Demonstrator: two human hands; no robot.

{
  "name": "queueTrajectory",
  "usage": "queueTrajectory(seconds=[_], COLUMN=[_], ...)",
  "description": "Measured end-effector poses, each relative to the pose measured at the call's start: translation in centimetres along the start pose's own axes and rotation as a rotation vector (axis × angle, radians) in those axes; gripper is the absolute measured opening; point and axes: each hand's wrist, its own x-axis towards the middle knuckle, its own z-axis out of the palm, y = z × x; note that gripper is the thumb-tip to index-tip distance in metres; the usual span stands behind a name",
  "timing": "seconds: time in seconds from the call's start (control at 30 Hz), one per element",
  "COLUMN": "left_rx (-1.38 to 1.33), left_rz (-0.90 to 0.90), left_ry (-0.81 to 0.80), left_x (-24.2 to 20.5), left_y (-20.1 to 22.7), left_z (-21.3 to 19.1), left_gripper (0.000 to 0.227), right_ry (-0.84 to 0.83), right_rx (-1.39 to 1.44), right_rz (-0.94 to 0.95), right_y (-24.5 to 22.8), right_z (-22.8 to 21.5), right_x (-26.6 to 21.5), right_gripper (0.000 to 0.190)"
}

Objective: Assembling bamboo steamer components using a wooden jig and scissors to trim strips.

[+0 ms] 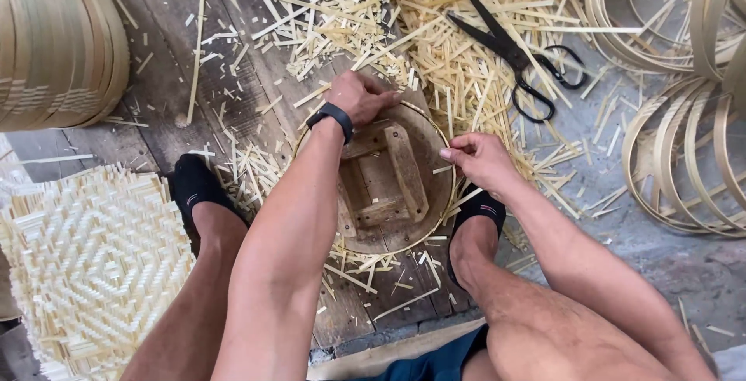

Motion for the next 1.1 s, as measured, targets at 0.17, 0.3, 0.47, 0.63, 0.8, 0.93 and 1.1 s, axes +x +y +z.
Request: queueTrajectory(seconds=[0.17, 0.3, 0.47, 0.63, 0.8, 0.93, 1.1], left_rx=[-0.036, -0.060, -0.208, -0.617, -0.592, -0.539, -0.918], left_rz=[0.016, -0.009, -0.448, -0.448, -0.480, -0.511, -0.619], left_ry=[0.301, 0.274, 0.073, 0.026, 0.091, 0.269, 0.157], left_x=[0.1, -0.2, -7.0, -7.6, -8.3, -10.9, -17.9], left_y=[-1.1, -2.2, -4.9, -16.1, -14.4, -15.5, -16.4], left_z=[2.1, 1.9, -5.6, -3.5, -4.0, -1.0, 6.6], left_gripper=[0.052, 0.048, 0.053, 0.041, 0.037, 0.040, 0.072], right_ry=[0.022, 0.081, 0.127, 0.067, 0.088, 0.128, 0.118], right_rx=[0.095, 0.019, -0.117, 0.079, 0.205, 0.160, 0.255], right_rz=[0.067, -0.028, -0.038, -0.027, -0.091, -0.169, -0.052], right_y=[1.2, 1.1, -0.3, 4.2, 5.3, 2.6, 4.0], right_z=[0.3, 0.7, 0.7, 2.6, 2.1, 0.7, -0.2], right_x=[1.2, -0.3, -3.8, -2.4, -1.0, 0.7, 1.3], right_gripper=[0.027, 0.026, 0.031, 0.029, 0.027, 0.025, 0.038])
